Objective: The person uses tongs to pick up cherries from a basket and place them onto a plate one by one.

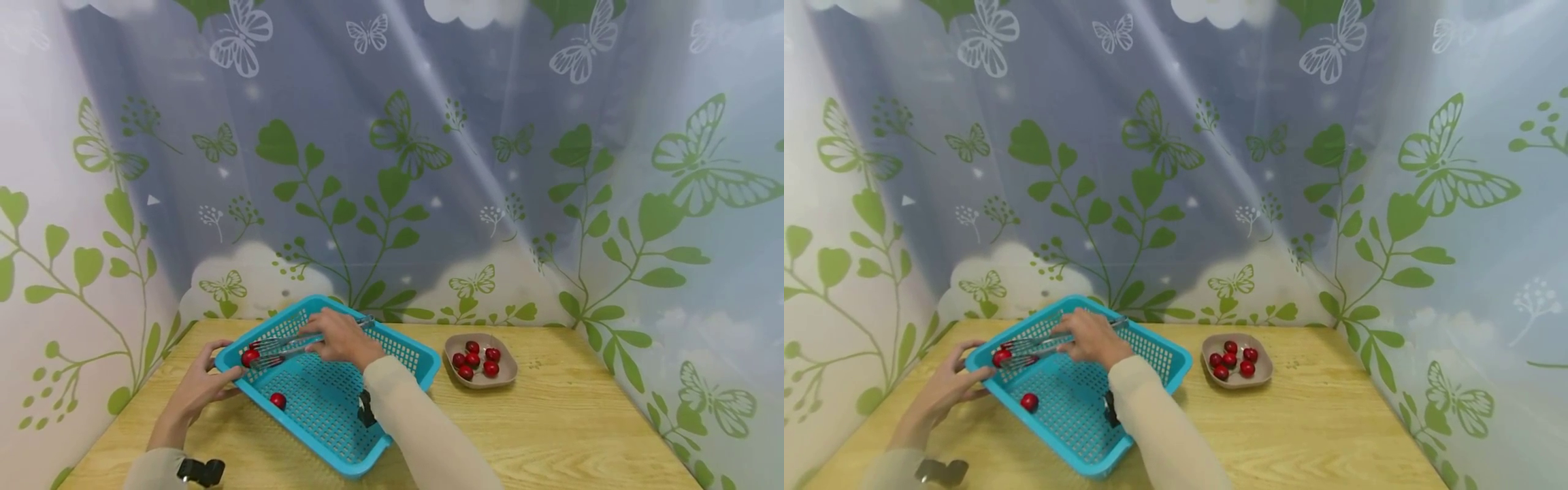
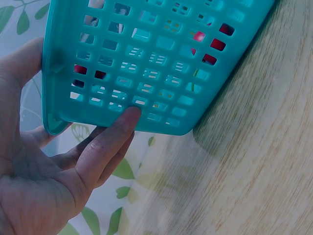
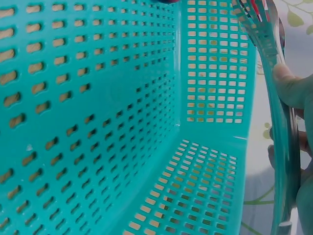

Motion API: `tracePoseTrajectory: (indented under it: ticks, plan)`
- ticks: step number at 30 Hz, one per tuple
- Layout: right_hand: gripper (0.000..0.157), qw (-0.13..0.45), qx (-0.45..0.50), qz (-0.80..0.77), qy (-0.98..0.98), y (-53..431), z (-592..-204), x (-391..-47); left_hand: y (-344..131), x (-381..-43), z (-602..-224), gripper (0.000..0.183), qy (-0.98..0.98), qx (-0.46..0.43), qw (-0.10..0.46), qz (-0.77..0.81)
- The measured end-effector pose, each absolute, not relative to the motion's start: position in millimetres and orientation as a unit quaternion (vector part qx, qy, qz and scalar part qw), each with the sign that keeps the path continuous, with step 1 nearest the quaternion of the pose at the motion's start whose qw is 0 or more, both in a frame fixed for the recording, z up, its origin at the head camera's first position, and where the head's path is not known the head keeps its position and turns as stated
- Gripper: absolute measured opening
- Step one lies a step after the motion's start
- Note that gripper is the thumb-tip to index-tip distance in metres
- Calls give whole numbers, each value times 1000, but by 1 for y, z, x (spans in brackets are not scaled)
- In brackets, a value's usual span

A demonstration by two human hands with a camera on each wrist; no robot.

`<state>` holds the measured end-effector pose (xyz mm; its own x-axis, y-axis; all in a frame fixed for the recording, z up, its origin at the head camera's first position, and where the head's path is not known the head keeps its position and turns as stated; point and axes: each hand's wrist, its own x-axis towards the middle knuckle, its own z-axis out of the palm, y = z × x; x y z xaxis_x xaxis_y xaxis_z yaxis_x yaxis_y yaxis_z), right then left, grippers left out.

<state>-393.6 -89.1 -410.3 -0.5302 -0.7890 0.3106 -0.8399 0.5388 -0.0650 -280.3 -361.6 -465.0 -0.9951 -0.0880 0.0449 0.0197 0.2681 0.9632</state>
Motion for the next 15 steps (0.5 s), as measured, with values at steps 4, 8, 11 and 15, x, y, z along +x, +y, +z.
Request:
tracePoseTrajectory:
  ticks: [4,8,11,15]
  plan:
    - [33,131,473,109,-865,-88,-404,-393,-363,-281,-465,76,-796,18,45,-603]
    - [34,137,479,115,-859,-85,-397,-392,-362,-280,-465,77,-796,21,43,-603]
    - [34,157,488,112,-851,-81,-390,-390,-362,-281,-466,77,-797,24,43,-602]
    - [34,183,494,109,-843,-74,-382,-388,-362,-281,-466,77,-800,27,45,-597]
